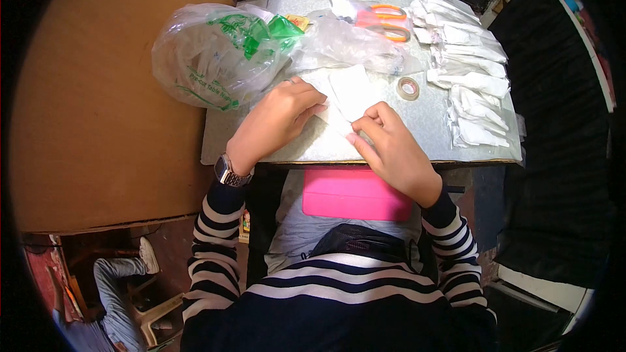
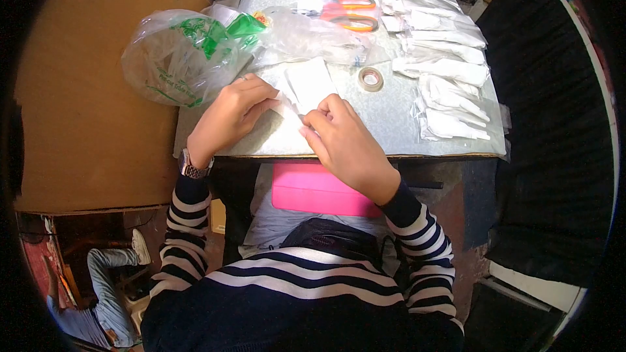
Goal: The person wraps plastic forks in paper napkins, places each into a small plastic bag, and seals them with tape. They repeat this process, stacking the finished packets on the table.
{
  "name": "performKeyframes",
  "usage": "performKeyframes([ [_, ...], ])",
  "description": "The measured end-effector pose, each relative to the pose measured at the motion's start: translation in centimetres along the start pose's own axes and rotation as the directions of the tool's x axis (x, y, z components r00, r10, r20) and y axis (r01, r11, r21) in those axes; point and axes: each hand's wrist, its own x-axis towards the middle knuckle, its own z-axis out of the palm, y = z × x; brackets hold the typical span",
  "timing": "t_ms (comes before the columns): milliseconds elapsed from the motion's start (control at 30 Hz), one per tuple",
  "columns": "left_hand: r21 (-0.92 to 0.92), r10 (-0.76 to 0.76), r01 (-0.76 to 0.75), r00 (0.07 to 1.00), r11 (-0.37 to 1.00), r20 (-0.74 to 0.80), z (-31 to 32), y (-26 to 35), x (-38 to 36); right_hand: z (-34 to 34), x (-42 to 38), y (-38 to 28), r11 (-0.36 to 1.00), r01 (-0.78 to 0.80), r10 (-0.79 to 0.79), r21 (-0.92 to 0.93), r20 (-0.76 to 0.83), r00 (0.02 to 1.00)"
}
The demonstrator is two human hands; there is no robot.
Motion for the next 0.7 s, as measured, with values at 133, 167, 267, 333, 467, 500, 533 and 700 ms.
performKeyframes([
  [133,-0.038,-0.028,0.028,0.999,0.999,-0.017,0.1,0.2,0.1,0.2,0.4,0.2,1.0,-0.023,0.023,0.001,-0.054,0.998],
  [167,-0.061,-0.048,0.048,0.999,0.997,-0.006,0.0,0.5,0.2,0.3,0.5,0.2,1.0,-0.018,0.016,-0.02,-0.067,0.998],
  [267,-0.091,-0.073,0.075,0.997,0.993,0.024,-0.4,1.1,0.5,0.4,0.9,0.4,0.997,-0.001,-0.006,-0.075,-0.097,0.995],
  [333,-0.062,-0.046,0.049,0.998,0.997,0.041,-0.3,0.8,0.7,0.5,1.1,0.5,0.995,0.008,-0.019,-0.1,-0.102,0.995],
  [467,0.027,-0.062,0.06,0.997,0.998,0.054,0.0,0.5,1.0,0.9,1.5,0.7,0.991,-0.019,-0.001,-0.134,-0.144,0.99],
  [500,0.032,-0.063,0.061,0.997,0.998,0.053,0.0,0.5,1.1,0.9,1.5,0.7,0.99,-0.031,0.012,-0.137,-0.141,0.99],
  [533,0.037,-0.064,0.062,0.997,0.997,0.051,0.1,0.5,1.1,0.9,1.5,0.8,0.989,-0.044,0.024,-0.14,-0.137,0.99],
  [700,0.008,-0.05,0.05,0.998,0.999,0.047,0.0,0.4,1.3,-0.1,0.5,-0.3,0.997,-0.073,0.072,-0.021,-0.04,0.997],
])
